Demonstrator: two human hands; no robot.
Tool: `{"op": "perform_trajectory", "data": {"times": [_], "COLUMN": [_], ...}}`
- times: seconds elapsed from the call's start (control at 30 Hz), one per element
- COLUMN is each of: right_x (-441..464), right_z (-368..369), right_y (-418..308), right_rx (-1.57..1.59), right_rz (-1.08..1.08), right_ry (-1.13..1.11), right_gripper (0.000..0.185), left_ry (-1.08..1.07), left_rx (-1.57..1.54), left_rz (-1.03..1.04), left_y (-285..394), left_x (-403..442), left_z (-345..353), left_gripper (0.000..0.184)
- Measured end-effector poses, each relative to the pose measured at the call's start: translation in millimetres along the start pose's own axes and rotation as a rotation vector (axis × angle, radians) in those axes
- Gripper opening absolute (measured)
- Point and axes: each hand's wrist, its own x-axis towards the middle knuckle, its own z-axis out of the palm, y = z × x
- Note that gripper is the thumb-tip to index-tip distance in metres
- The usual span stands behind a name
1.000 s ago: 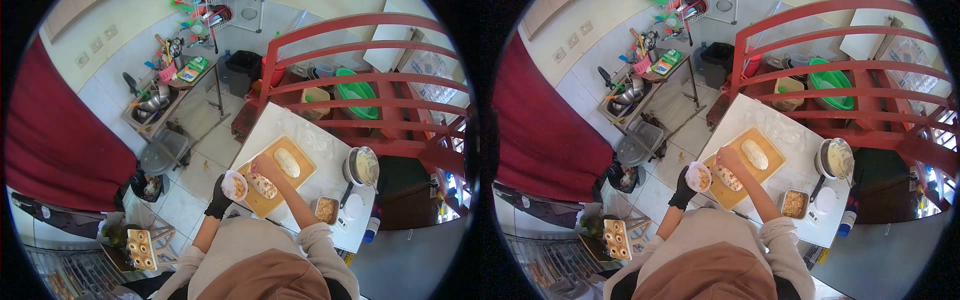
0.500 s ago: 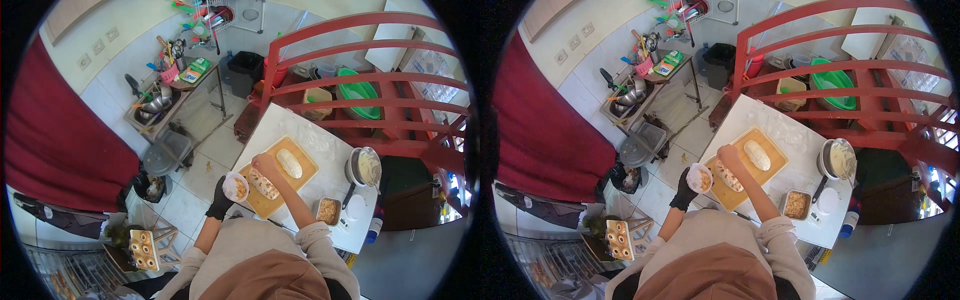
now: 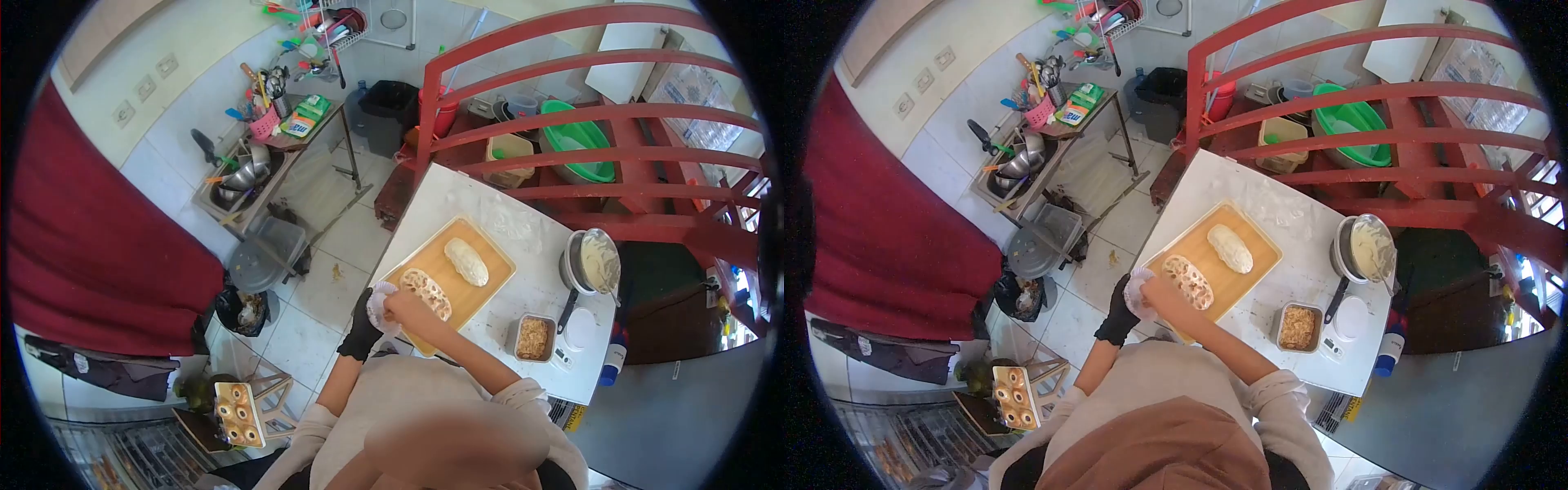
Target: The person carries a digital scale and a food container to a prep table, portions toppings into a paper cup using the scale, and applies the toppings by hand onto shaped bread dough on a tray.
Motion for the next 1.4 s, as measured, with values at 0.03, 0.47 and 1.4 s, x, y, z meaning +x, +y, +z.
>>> {"op": "perform_trajectory", "data": {"times": [0.03,0.47,1.4], "right_x": [-0.1,-5.2,-20.9], "right_z": [4.1,-7.5,-40.3], "right_y": [-4.0,-18.5,82.2], "right_rx": [-0.087,0.232,0.474], "right_rz": [0.006,-0.161,0.298], "right_ry": [0.045,0.418,0.445], "right_gripper": [0.012,0.015,0.01], "left_ry": [-0.054,-0.129,-0.052], "left_rx": [0.235,0.057,-0.592], "left_rz": [0.172,0.061,-0.216], "left_y": [-6.5,-23.1,-18.8], "left_x": [4.2,13.7,13.7], "left_z": [-5.8,-26.6,-42.1], "left_gripper": [0.031,0.035,0.042]}}
